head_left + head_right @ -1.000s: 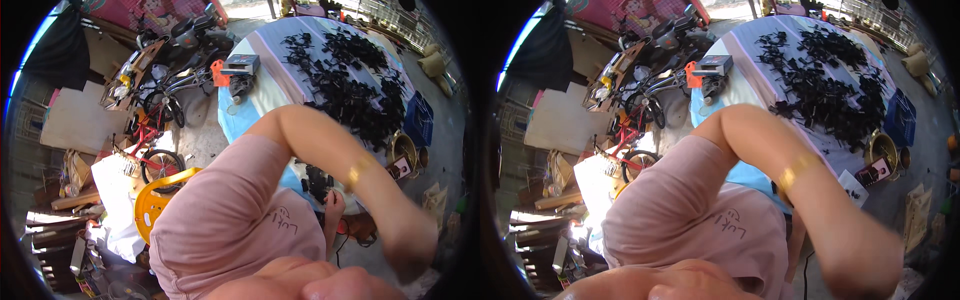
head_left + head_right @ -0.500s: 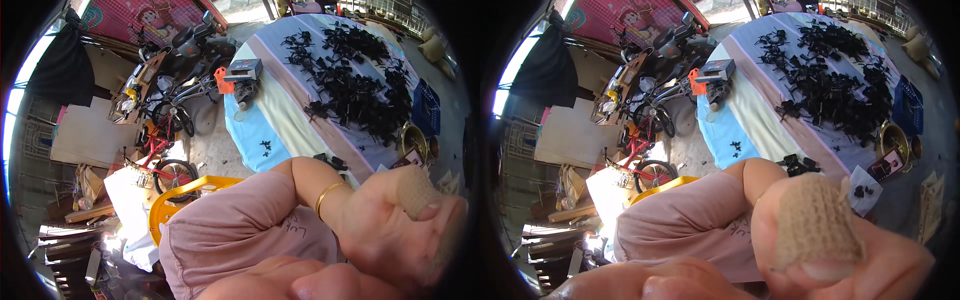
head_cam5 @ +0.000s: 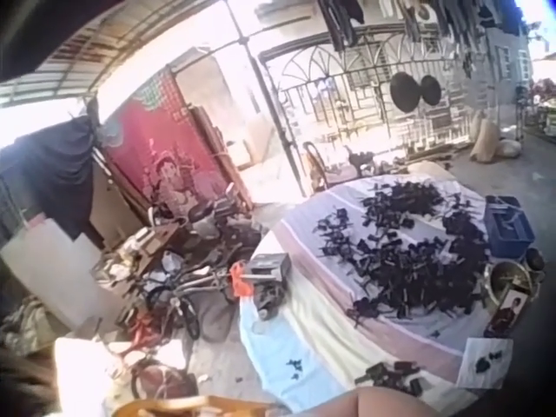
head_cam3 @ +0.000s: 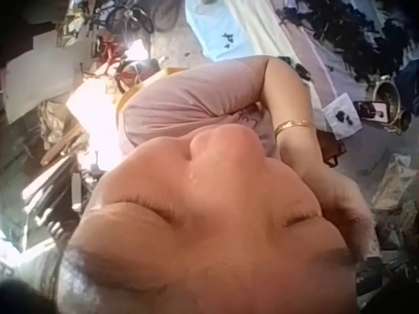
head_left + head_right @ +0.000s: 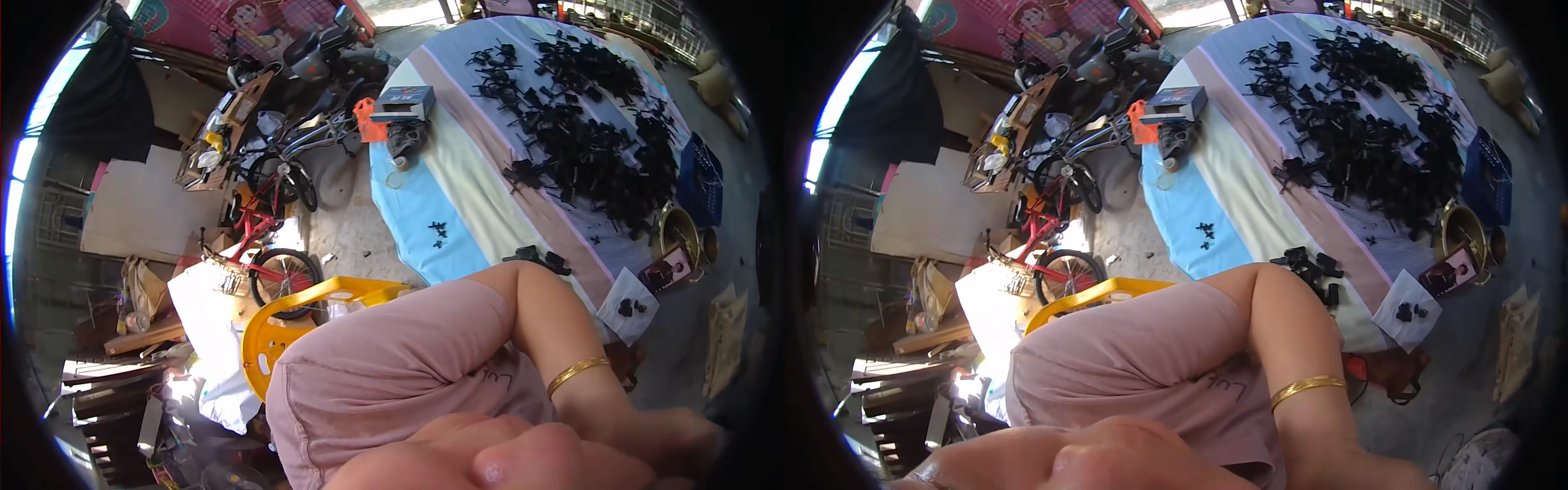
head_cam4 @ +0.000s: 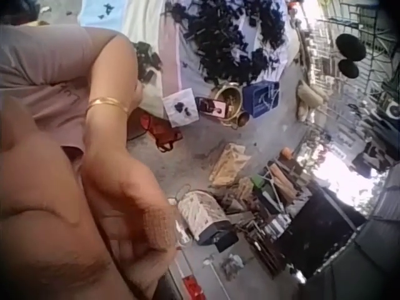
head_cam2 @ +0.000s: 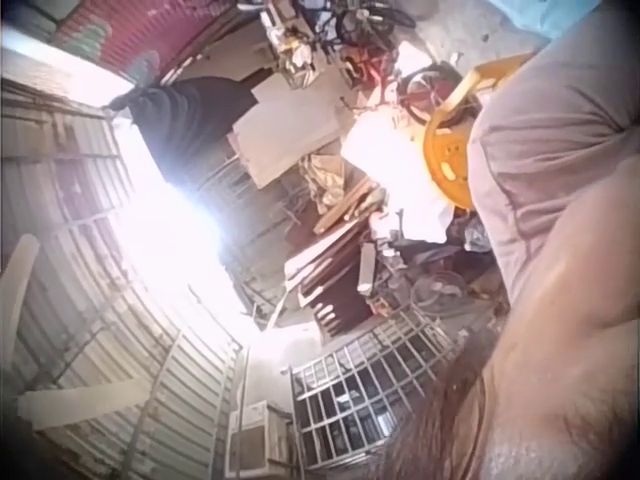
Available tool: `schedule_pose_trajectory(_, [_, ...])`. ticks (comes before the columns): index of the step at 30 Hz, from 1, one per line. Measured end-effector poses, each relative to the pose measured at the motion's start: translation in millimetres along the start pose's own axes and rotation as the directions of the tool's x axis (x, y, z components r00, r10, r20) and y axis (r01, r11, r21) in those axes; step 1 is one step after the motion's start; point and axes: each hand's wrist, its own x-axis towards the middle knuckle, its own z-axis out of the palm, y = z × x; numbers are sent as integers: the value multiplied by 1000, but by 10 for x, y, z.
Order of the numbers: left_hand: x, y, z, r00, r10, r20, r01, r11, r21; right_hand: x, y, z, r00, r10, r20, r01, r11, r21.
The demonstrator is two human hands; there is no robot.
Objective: The person is manually assembling or inspecting small black plastic components on a workbench.
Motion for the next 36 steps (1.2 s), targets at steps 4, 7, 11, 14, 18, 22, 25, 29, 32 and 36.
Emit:
schedule_pose_trajectory(4, [-410, 80, -60, 897, -441, 42, 433, 893, 127, -67, -98, -340, 995, -5, -104, 0, 999, -54])
schedule_pose_trajectory(7, [-550, 540, 90, 718, -694, 48, 659, 700, 275, 41, 628, -357, 978, -162, -129, 130, 966, -223])
schedule_pose_trajectory(11, [-627, 1147, 72, 418, -908, -30, 829, 368, 422, -54, 345, -361, 970, -135, -201, 76, 958, -276])
schedule_pose_trajectory(14, [-821, 1963, -341, 90, -612, -786, 973, -115, 202, -11, 429, -383, 967, -130, -220, 68, 961, -268])
schedule_pose_trajectory(18, [-1586, 3552, -917, 559, 414, -719, 674, -732, 103, 44, 393, -364, 985, -96, -143, 55, 961, -270])
schedule_pose_trajectory(22, [-1731, 4333, -1120, 744, 374, -553, 352, -924, -150, 106, 302, -312, 977, -141, -159, 95, 960, -265])
schedule_pose_trajectory(25, [-1844, 4507, -1149, 723, 281, -631, 265, -956, -122, 156, 274, -236, 973, -184, -136, 142, 951, -274])
schedule_pose_trajectory(29, [-1923, 4466, -1161, 765, 202, -612, 160, -979, -123, 73, 182, -312, 978, -165, -128, 133, 964, -229])
schedule_pose_trajectory(32, [-1768, 4152, -1107, 863, 261, -432, 301, -953, 26, -29, 243, -362, 965, -143, -220, 128, 988, -82])
schedule_pose_trajectory(36, [-1561, 3409, -885, 740, 96, -666, 417, -842, 343, -19, 270, -472, 947, -113, -300, 107, 994, -36])
